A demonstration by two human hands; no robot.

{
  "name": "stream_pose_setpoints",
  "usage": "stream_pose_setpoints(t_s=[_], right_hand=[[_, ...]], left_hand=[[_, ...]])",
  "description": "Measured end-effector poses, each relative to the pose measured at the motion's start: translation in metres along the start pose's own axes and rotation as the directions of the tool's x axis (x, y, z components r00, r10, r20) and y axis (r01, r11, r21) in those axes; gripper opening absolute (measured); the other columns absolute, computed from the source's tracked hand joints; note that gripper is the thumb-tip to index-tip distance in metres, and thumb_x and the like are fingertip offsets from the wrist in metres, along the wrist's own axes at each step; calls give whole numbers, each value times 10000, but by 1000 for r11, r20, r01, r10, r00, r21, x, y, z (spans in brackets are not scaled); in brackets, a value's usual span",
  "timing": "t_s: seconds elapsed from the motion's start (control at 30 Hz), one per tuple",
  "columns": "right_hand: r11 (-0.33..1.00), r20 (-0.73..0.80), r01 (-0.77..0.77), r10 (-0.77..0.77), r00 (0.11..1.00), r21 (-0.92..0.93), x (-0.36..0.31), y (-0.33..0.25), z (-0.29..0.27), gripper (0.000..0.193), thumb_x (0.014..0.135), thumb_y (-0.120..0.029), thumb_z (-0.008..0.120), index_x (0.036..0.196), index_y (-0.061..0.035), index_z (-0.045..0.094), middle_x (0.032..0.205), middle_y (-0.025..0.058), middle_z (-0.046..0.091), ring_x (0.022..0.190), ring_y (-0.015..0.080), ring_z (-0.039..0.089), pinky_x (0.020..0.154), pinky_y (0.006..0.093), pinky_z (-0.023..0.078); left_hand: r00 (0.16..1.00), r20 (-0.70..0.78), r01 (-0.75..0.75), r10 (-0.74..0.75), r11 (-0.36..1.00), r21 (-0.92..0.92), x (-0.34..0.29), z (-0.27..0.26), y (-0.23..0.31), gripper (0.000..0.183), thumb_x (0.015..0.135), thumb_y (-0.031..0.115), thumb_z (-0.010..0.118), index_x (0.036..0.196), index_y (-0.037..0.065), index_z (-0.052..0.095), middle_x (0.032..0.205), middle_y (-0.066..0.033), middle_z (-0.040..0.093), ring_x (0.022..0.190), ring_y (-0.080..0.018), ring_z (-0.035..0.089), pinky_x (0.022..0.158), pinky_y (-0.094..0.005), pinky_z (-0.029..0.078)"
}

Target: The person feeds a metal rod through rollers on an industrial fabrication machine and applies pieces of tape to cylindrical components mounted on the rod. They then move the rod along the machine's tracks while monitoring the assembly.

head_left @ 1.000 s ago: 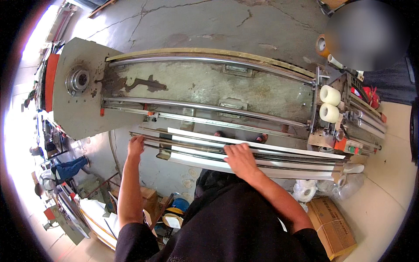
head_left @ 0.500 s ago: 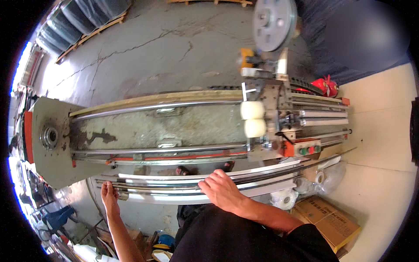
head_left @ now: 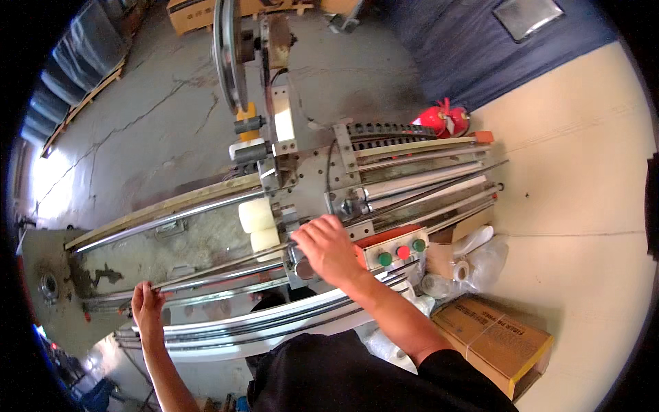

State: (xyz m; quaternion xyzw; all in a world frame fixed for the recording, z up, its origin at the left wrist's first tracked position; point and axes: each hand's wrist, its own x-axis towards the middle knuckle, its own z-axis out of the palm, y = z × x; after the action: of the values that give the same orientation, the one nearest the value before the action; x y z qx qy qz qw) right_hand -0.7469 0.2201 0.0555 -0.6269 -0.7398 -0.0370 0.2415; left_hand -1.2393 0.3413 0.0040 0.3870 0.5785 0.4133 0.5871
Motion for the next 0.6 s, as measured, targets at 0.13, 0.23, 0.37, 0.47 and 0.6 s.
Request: stream_pose_setpoints(t_s=[0.13,0.23,0.37,0.47,0.6], right_hand=[[997,-8,-37,38,999,66,2,16,7,243,859,-135,815,1081,-90,726,1048,56,739,1041,268,694,1028,461,486],[995,17,-54,52,998,79,9,23,11,243,889,-127,793,1115,-69,726,1080,65,754,1065,276,694,1050,463,479],[995,44,-66,63,997,73,18,29,19,255,900,-133,794,1134,-54,731,1103,75,764,1084,280,694,1064,464,474],[994,59,-66,61,996,85,23,32,26,283,861,-141,839,1118,-67,746,1088,62,773,1057,274,701,1053,455,480],[989,102,-82,69,992,126,27,33,34,286,860,-134,836,1113,-72,719,1089,71,757,1085,279,690,1063,451,478]], left_hand=[[999,-50,23,-19,997,80,9,13,7,264,1123,339,672,1222,97,713,971,6,698,857,-79,655,772,-233,533],[998,-45,39,-37,998,41,32,21,5,252,1128,330,667,1168,84,709,934,6,690,797,-62,614,699,-225,497],[998,-46,39,-36,998,54,64,29,-2,252,1137,322,650,1163,77,702,904,2,669,756,-69,602,679,-232,487],[999,-53,0,5,996,86,74,27,-12,240,1146,299,628,1174,72,698,901,-5,671,744,-76,606,672,-235,488],[998,-52,35,-32,998,60,81,21,-17,208,1148,259,612,1185,73,699,953,1,695,797,-70,613,714,-241,499]])
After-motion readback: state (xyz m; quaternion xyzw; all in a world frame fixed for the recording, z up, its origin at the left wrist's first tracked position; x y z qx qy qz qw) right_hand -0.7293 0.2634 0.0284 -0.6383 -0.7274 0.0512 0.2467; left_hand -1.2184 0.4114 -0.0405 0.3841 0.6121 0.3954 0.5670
